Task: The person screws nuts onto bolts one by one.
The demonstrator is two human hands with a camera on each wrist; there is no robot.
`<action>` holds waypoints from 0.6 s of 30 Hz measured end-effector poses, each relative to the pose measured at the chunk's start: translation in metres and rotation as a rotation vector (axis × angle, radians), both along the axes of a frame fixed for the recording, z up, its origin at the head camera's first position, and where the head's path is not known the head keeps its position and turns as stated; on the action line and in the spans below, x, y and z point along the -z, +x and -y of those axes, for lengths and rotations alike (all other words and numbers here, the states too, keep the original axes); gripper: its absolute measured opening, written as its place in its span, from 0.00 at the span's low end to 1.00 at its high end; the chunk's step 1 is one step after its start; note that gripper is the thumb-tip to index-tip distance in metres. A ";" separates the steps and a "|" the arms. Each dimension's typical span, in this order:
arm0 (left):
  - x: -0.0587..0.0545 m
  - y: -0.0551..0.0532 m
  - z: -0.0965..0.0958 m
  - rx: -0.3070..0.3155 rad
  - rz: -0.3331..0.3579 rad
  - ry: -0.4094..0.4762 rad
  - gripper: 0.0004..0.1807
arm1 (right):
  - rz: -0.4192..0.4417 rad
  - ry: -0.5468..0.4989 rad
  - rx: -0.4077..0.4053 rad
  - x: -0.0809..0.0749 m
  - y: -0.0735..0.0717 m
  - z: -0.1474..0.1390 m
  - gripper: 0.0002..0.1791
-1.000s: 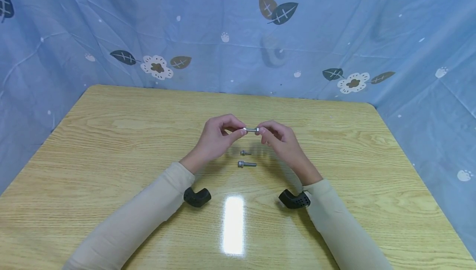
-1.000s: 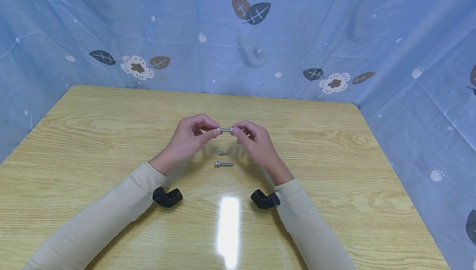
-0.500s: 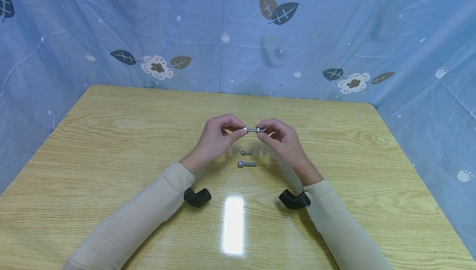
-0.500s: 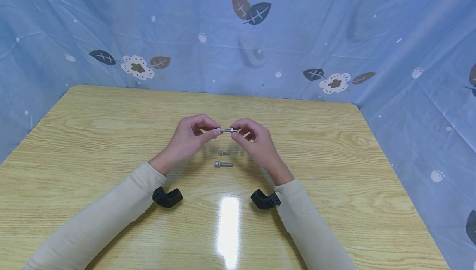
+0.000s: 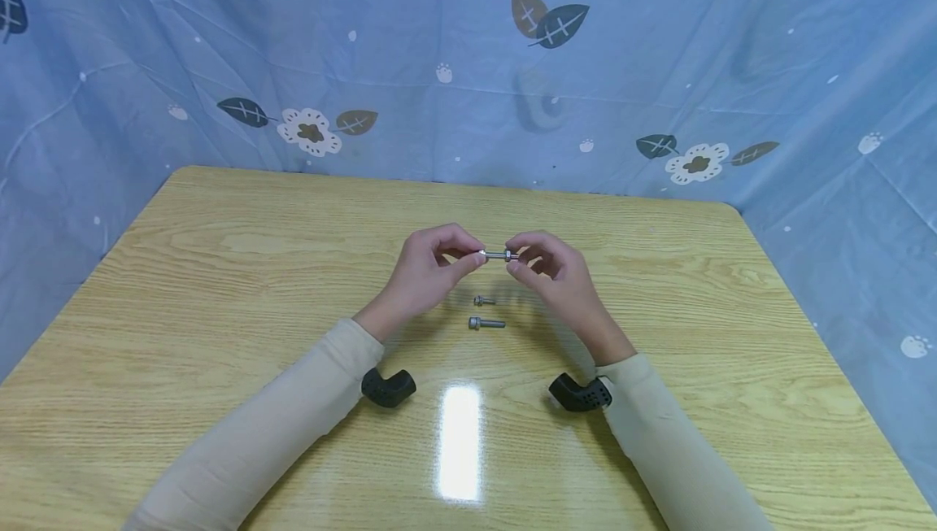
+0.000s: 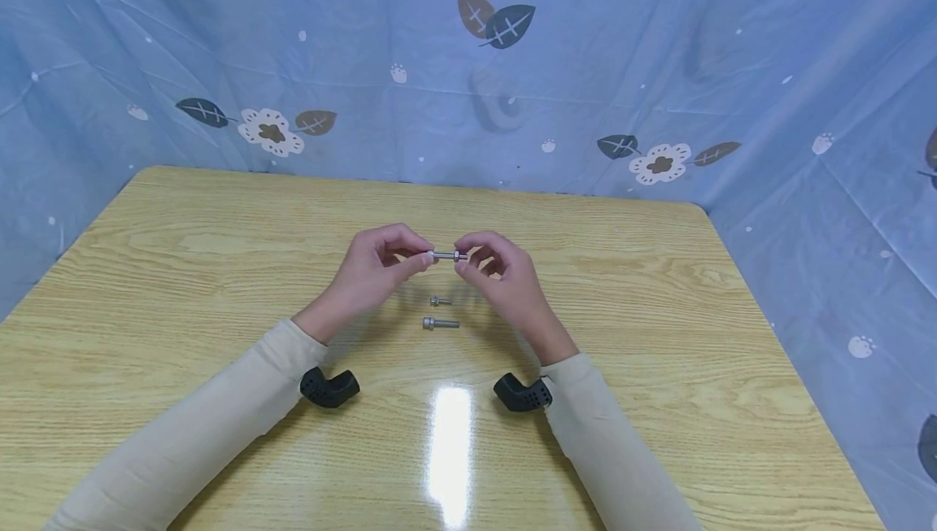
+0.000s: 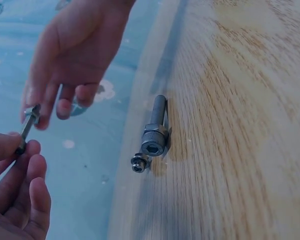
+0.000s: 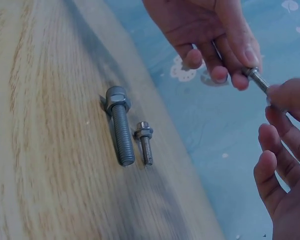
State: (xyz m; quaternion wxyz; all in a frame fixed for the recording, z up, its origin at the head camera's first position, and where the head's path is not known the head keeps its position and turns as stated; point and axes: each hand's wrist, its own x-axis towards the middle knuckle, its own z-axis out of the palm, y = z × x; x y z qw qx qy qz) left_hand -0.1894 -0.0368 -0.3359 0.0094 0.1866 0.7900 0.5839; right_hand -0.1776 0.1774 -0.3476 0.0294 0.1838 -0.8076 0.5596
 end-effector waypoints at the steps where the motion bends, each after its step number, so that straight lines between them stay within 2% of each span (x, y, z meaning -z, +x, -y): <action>1: 0.000 0.000 0.000 0.001 0.000 0.003 0.02 | -0.013 -0.006 -0.002 0.000 0.000 0.000 0.13; 7: 0.001 0.000 0.000 0.012 -0.001 0.016 0.02 | -0.046 -0.017 -0.013 0.001 0.001 0.000 0.11; 18: 0.001 0.001 -0.001 0.011 -0.008 0.012 0.02 | 0.028 0.038 -0.020 0.001 0.001 -0.001 0.11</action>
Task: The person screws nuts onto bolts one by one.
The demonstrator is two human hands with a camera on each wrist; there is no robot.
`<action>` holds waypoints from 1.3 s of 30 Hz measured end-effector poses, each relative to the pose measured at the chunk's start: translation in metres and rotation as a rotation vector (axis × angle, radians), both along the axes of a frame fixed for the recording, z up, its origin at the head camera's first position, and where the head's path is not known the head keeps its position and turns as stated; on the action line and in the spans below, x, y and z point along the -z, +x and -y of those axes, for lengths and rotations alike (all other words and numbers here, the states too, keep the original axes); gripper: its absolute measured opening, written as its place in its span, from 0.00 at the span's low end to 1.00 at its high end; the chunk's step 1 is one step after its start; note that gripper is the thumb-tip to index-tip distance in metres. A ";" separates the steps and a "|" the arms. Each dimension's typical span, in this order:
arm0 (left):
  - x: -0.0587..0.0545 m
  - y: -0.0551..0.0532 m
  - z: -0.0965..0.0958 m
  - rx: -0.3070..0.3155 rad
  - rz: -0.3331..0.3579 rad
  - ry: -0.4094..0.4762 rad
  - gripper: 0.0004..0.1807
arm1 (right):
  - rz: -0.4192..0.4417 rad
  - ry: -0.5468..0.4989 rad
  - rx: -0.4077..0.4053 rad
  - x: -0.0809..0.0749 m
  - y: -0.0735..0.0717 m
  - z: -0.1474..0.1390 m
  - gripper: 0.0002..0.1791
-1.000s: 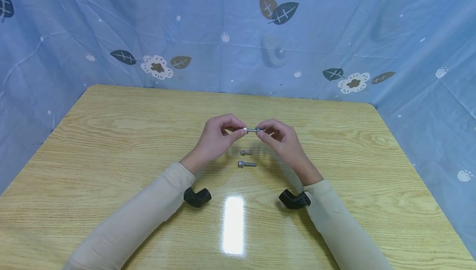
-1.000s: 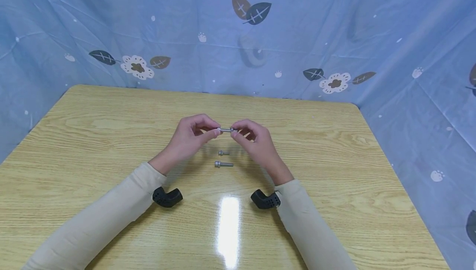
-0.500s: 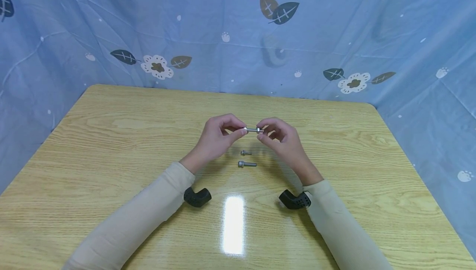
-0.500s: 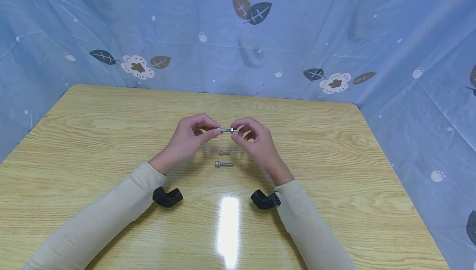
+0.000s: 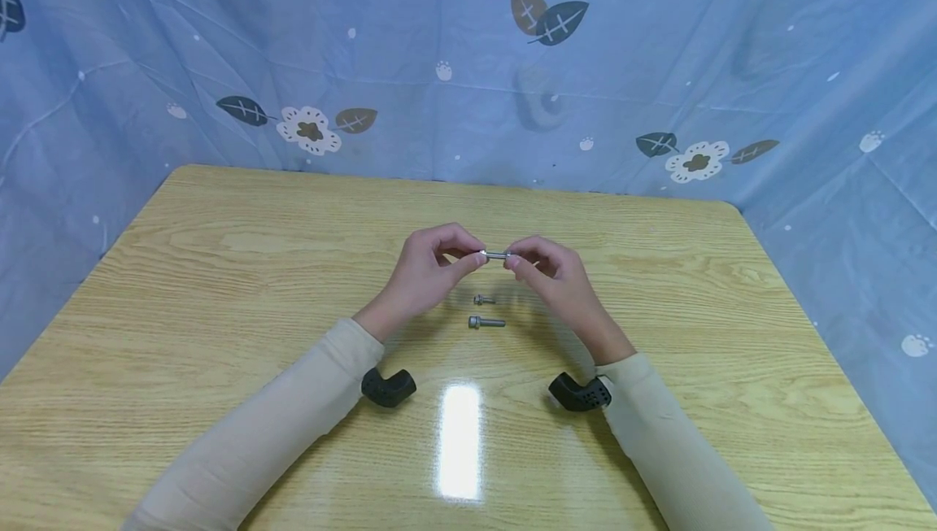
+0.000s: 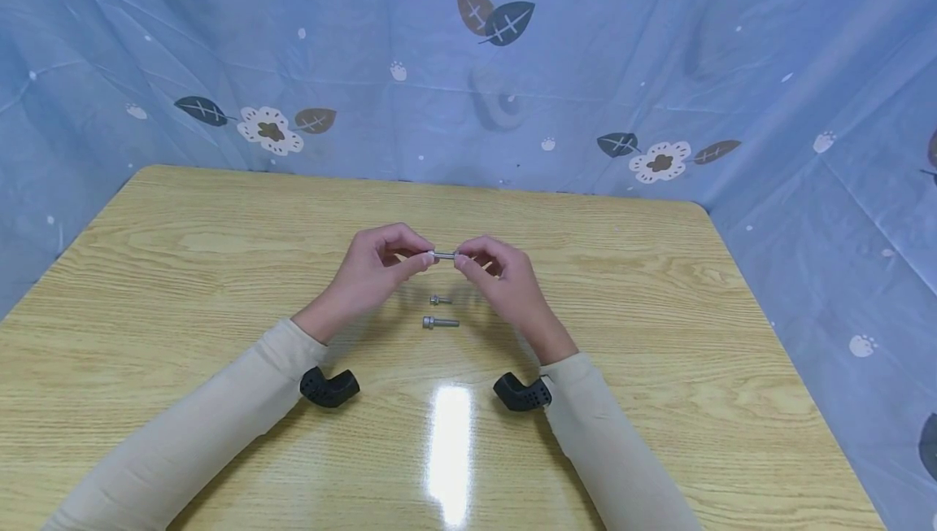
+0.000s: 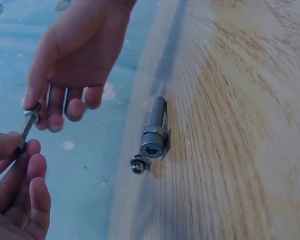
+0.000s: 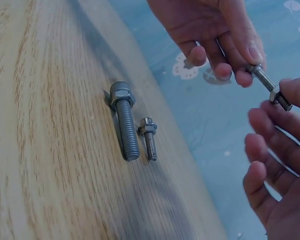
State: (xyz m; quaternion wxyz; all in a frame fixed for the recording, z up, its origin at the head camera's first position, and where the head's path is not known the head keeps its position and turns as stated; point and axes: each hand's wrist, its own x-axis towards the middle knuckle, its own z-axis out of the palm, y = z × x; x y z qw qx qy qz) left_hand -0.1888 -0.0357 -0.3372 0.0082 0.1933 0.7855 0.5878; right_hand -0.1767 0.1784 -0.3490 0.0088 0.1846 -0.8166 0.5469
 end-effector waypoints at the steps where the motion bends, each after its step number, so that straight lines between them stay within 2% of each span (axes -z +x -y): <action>1: 0.000 0.000 0.000 -0.002 0.001 -0.003 0.02 | 0.004 0.005 -0.001 0.000 0.000 0.000 0.11; 5: -0.001 0.000 0.001 -0.008 0.008 -0.014 0.02 | -0.008 -0.003 0.005 0.001 -0.001 0.001 0.12; 13: -0.001 0.001 0.000 -0.012 0.021 -0.012 0.02 | -0.106 -0.061 0.009 0.002 -0.001 0.001 0.11; 28: -0.001 0.001 0.000 -0.008 0.029 -0.022 0.02 | -0.021 -0.027 0.024 0.001 -0.001 0.002 0.09; 35: -0.001 0.000 0.000 -0.008 0.028 -0.016 0.02 | -0.092 -0.038 -0.004 0.002 0.000 0.001 0.12; 39: -0.002 0.000 0.000 -0.004 0.030 -0.010 0.02 | -0.093 -0.036 -0.002 0.001 0.000 0.001 0.11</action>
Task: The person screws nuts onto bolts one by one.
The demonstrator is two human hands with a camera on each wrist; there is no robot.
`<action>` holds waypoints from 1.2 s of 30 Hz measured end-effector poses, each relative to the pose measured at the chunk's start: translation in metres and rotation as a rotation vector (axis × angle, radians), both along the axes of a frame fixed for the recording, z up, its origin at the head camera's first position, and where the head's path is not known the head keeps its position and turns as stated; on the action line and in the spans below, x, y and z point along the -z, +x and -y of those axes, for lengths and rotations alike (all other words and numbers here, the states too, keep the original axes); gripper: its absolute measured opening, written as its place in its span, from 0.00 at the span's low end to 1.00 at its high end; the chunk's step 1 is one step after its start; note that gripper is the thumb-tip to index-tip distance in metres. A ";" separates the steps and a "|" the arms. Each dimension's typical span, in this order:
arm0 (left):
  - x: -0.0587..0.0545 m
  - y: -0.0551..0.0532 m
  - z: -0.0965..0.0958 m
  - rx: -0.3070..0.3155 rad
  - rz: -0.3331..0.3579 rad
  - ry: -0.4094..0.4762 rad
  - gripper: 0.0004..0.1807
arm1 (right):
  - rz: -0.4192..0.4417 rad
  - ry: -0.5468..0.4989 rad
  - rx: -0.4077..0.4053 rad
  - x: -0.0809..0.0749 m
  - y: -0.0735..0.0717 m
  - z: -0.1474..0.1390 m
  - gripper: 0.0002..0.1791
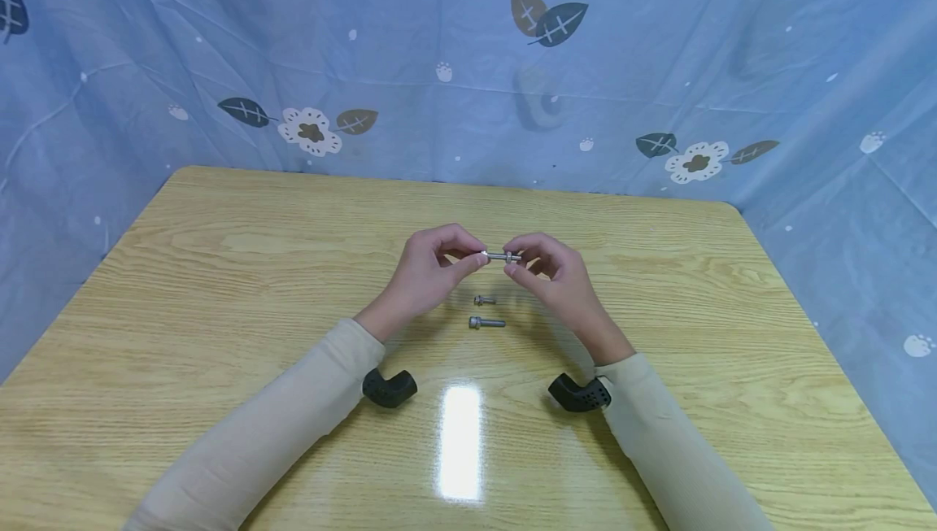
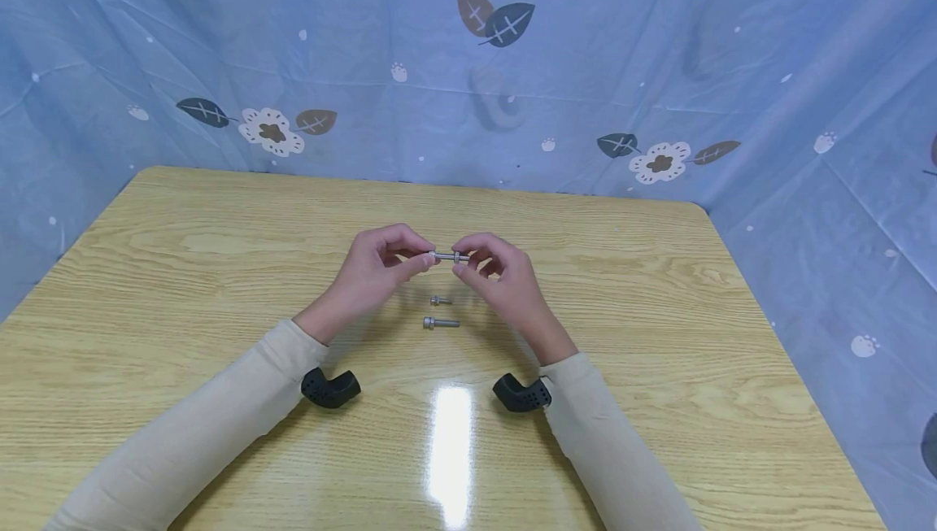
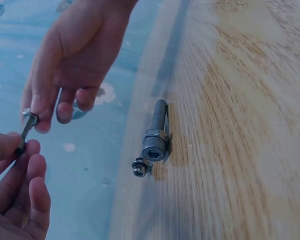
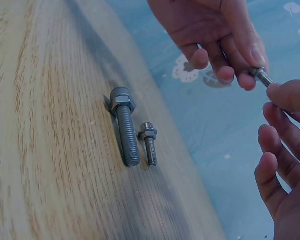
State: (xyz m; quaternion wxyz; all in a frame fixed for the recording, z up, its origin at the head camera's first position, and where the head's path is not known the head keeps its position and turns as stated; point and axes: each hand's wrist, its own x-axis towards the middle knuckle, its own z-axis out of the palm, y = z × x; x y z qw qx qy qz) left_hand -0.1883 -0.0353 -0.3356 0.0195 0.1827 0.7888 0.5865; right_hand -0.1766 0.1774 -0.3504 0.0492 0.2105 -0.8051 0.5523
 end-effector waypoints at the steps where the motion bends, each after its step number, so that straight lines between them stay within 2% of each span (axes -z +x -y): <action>1: 0.000 0.000 0.000 0.000 0.001 0.000 0.02 | 0.004 -0.001 0.001 0.000 0.000 0.000 0.11; 11: 0.001 0.001 0.000 0.002 -0.019 -0.003 0.02 | 0.079 0.041 0.026 0.000 0.001 -0.001 0.11; 17: 0.001 0.001 0.000 -0.001 -0.028 0.003 0.02 | -0.002 0.016 -0.005 -0.001 -0.001 -0.001 0.16; 22: 0.000 0.002 0.000 0.000 -0.028 0.004 0.02 | -0.034 0.003 -0.018 -0.001 0.000 0.000 0.12; 36: -0.001 0.002 0.000 -0.005 -0.013 -0.005 0.02 | 0.079 0.026 0.013 0.001 0.001 -0.001 0.10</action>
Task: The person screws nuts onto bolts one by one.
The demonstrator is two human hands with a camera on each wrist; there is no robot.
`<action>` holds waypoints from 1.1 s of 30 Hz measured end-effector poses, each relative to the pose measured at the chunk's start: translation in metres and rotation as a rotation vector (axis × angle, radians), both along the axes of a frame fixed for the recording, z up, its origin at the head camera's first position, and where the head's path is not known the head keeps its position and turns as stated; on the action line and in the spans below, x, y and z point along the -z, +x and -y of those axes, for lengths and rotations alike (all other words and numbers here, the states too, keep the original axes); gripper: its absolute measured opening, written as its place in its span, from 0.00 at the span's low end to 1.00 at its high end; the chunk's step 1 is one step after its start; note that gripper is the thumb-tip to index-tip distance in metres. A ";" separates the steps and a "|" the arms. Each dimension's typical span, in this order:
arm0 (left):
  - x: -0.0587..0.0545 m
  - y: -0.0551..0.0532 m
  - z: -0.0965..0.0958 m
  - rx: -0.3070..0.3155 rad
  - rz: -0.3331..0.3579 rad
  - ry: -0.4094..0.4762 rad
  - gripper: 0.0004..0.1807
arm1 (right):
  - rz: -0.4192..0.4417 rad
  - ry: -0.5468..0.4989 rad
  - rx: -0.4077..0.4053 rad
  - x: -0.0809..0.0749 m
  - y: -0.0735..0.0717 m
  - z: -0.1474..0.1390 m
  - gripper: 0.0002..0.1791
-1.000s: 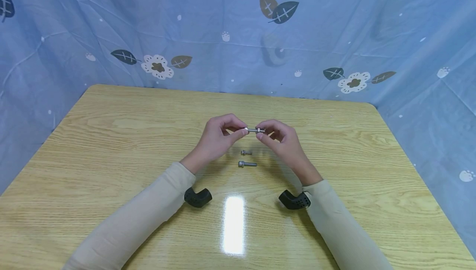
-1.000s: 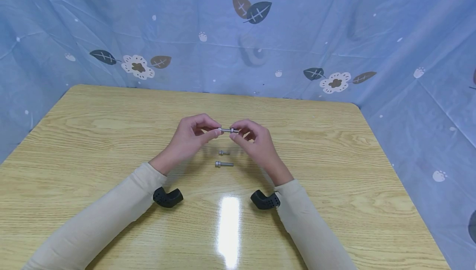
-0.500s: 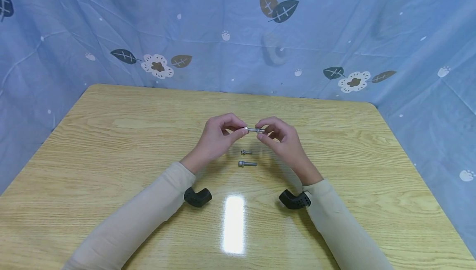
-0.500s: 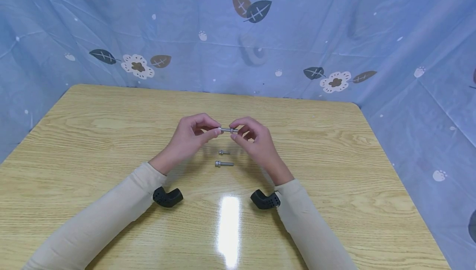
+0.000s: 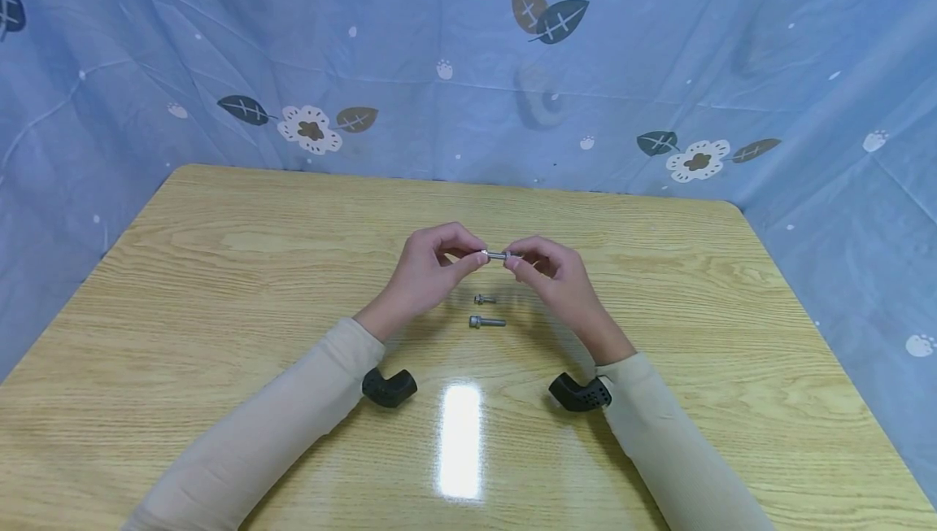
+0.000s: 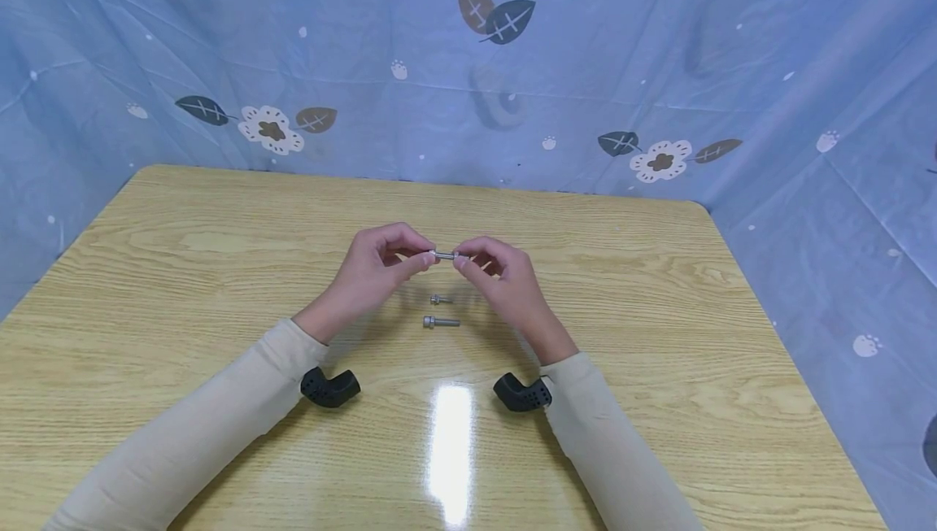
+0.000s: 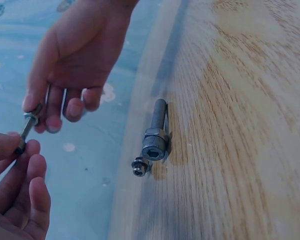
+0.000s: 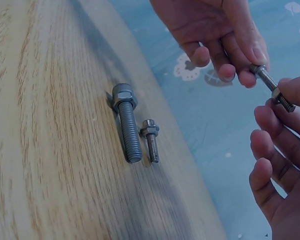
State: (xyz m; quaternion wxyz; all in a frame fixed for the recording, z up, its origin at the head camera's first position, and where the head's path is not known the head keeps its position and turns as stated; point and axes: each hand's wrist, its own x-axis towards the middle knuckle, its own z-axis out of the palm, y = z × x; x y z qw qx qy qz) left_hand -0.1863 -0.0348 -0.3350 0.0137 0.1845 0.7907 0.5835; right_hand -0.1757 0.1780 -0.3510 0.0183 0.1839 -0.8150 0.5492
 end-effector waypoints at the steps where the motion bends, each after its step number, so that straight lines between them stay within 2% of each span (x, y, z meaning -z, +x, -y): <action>1: 0.000 0.000 0.000 0.000 0.001 0.001 0.02 | 0.004 0.003 0.001 0.000 0.000 0.000 0.10; 4: 0.001 -0.001 0.000 0.001 0.001 0.003 0.02 | 0.000 0.000 -0.001 0.001 -0.001 0.000 0.12; 12: 0.001 -0.001 0.000 0.003 -0.009 0.003 0.02 | -0.098 -0.009 -0.010 0.001 -0.001 0.000 0.13; 28: 0.003 -0.001 -0.001 0.009 -0.017 0.012 0.02 | -0.005 0.005 0.009 0.000 0.001 0.001 0.11; 33: 0.004 -0.002 -0.001 0.005 -0.024 0.008 0.02 | -0.032 -0.002 0.010 0.001 0.000 0.001 0.13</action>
